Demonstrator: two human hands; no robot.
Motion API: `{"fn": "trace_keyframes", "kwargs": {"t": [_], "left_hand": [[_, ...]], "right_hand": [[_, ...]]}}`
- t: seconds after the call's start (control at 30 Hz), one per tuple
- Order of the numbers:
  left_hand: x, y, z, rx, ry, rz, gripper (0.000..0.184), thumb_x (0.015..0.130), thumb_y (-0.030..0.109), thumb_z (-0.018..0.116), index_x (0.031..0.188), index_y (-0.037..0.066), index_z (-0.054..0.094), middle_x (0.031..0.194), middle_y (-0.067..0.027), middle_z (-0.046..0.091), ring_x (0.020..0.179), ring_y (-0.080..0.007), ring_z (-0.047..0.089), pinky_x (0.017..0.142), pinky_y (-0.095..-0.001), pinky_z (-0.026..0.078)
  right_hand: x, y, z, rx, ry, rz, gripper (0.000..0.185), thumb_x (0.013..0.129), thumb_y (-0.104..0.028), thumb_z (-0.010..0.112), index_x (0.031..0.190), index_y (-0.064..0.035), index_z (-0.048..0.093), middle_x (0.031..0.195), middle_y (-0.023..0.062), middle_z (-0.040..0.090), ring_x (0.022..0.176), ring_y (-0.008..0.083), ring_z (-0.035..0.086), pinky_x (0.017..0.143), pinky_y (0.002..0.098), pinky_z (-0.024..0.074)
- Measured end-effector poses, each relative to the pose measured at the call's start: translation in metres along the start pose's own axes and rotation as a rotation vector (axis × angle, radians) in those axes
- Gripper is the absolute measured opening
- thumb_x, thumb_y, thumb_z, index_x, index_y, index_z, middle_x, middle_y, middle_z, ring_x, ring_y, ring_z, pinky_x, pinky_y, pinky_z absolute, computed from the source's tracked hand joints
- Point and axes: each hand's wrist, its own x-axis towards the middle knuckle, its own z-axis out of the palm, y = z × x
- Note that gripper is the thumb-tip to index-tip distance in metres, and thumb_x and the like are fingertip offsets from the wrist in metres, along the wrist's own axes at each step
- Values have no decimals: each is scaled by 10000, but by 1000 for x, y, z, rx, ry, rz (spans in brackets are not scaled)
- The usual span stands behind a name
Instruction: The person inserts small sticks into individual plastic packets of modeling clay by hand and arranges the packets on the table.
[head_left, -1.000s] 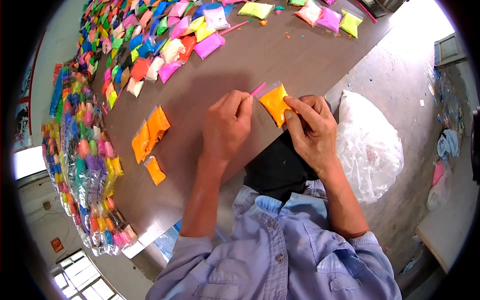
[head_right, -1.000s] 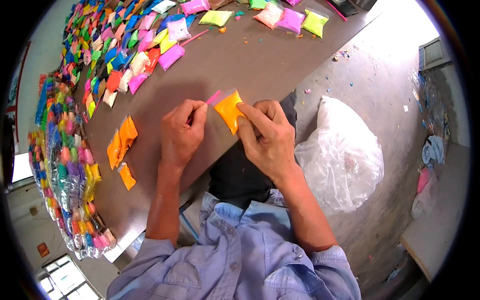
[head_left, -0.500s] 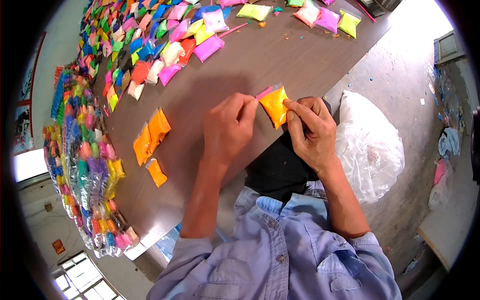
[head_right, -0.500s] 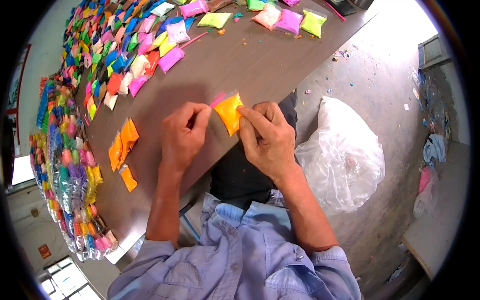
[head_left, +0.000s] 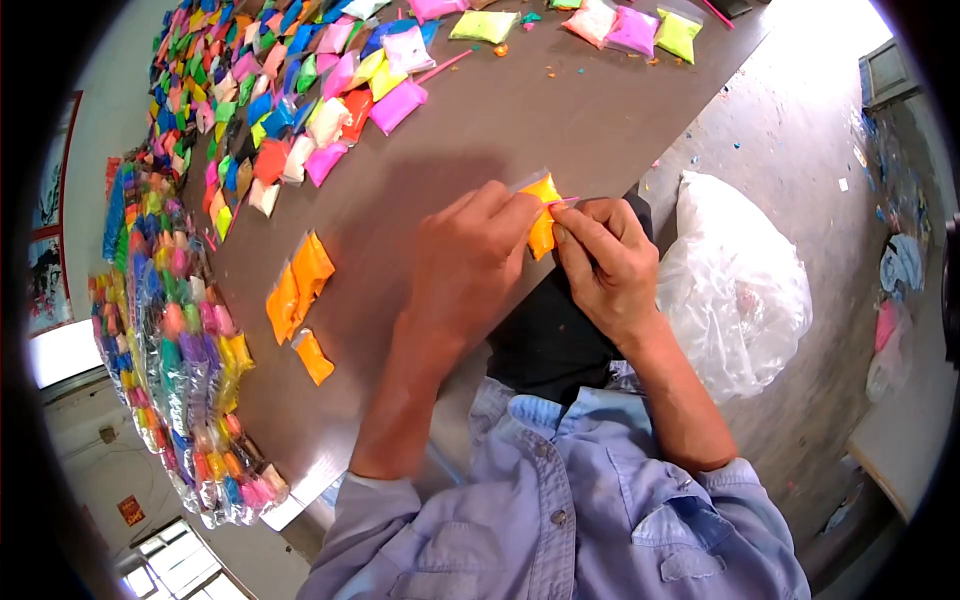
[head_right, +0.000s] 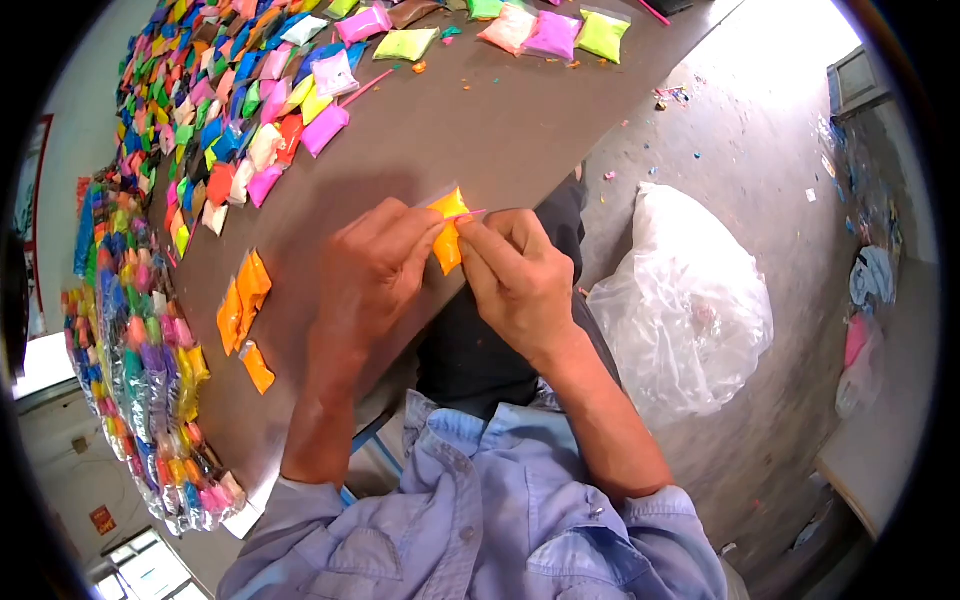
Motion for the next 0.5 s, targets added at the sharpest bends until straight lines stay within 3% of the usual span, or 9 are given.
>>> {"fn": "trace_keyframes", "kwargs": {"t": [0.1, 0.3, 0.5], "left_hand": [[17, 2, -12, 174, -149, 23, 87, 958, 89, 754, 1043, 82, 736, 911, -105, 680, 839, -348, 702, 698, -446, 553], [27, -30, -10, 114, -14, 53, 109, 957, 78, 718, 1065, 91, 708, 962, -98, 685, 911, -340, 700, 732, -461, 559], [18, -15, -14, 161, -155, 92, 98, 971, 83, 725, 1069, 92, 724, 932, -110, 689, 870, -366, 699, 721, -457, 558]], "right_hand": [[0, 0, -2, -27, -11, -15, 220, 884, 7, 795, 1091, -69, 795, 928, 74, 667, 722, 211, 690, 623, 325, 556], [1, 3, -5, -71, -36, -66, 269, 868, 14, 795, 1122, -77, 788, 936, 78, 663, 715, 210, 684, 610, 333, 550], [-1, -2, -8, -74, -66, -48, 251, 871, 38, 820, 1109, -39, 794, 947, 98, 660, 784, 232, 700, 653, 332, 557]]}}
